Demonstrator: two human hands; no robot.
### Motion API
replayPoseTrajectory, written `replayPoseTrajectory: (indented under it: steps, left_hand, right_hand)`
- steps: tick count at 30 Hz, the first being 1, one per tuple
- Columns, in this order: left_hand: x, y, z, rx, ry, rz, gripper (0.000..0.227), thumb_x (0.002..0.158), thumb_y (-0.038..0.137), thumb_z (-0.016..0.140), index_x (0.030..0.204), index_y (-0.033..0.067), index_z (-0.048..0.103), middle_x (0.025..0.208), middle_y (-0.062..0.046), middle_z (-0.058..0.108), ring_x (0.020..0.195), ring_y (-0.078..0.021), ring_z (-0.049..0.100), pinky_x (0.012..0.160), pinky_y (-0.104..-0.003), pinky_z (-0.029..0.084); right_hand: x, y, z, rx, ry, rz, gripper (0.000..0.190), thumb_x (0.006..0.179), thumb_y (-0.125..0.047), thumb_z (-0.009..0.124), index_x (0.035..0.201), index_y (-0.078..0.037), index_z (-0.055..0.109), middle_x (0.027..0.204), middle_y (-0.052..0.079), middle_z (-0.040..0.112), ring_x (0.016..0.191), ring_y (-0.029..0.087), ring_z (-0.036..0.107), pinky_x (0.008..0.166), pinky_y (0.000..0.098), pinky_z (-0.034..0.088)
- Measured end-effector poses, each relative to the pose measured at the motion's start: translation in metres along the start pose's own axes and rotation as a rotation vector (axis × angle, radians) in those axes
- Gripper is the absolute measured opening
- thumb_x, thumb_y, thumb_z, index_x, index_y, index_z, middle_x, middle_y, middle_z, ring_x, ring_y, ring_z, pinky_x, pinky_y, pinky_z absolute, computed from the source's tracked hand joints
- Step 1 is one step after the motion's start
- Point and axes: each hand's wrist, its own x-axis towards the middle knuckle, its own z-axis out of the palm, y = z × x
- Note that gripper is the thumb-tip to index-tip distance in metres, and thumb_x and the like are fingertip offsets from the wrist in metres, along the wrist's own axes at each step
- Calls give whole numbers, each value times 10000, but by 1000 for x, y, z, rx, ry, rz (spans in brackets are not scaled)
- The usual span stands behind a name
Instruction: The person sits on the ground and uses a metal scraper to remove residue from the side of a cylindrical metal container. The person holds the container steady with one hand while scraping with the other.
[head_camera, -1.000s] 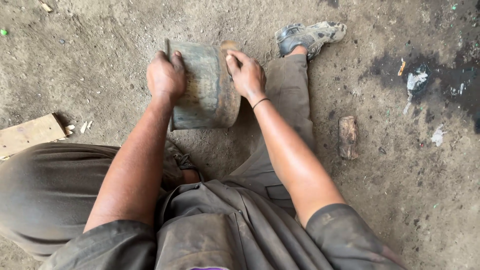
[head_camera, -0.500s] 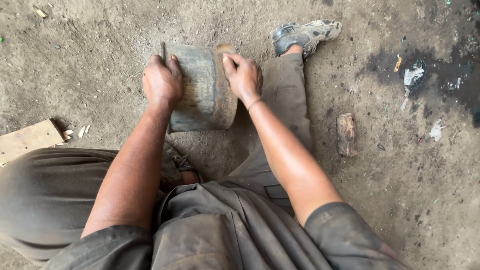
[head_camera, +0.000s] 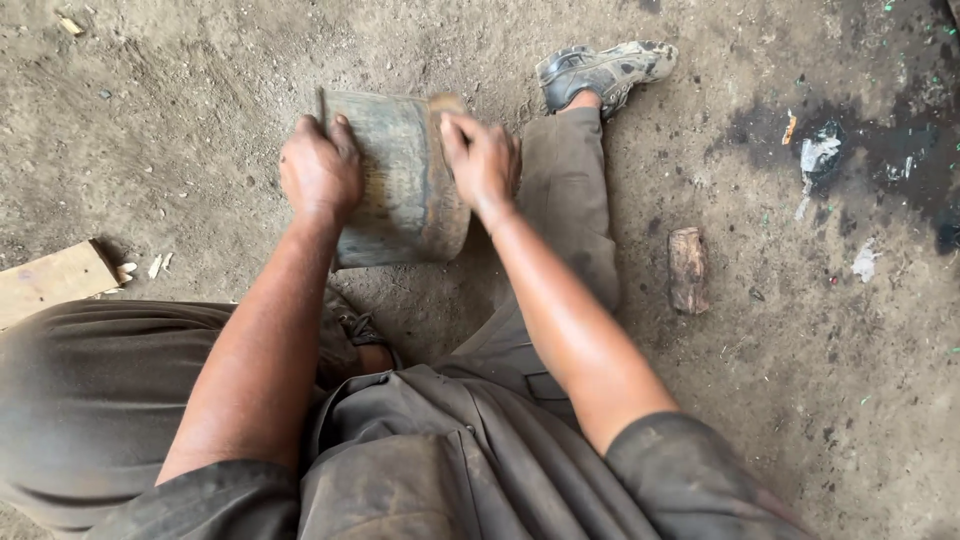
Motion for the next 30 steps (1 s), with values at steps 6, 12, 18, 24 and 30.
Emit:
replayPoseTrajectory:
  steps: [6,12,18,24,30]
  left_hand:
    - [12,-4,3,-16,39,3,407,1063,408,493,1099,32,646,979,-197,712,890,-310,701,830,-492,545]
    - [8,-1,1,-50,-16,-34,410,1069,390,477,1095,12,635,971,-203,725,880,-330,730,817,-476,582]
    - [13,-8,6,-65,120,46,407,1056,380,536,1068,-11,649,992,-253,713,921,-385,697,884,-492,547]
    - [20,-11,7,-122,81,-8,407,1031,370,525,1129,-7,639,1027,-235,709,956,-351,701,892,-474,531]
    - [15,2,-4,-183,-15,-70,390,1049,340,486,1141,-13,623,996,-183,746,945,-274,731,919,-422,548]
  right_hand:
    - [-68,-6,0,125,110,-10,319,992,-371,649,1263,-240,755,1024,187,613,998,363,596,928,478,466]
    - [-91,4,-7,-23,129,-17,251,956,-395,692,1160,-298,800,1099,134,597,1118,339,532,1000,458,453]
    - [10,-5,-3,-29,-75,-24,288,956,-442,620,1155,-310,781,1425,77,584,1274,356,499,1045,462,409]
    - [-58,-5,-8,-135,153,-254,470,1027,-404,586,1445,-194,629,1558,198,478,1356,417,442,1163,509,331]
    - [-45,-16,-31,-296,-47,-379,609,934,-382,636,1428,-36,549,1524,167,501,1408,387,497,1175,536,317]
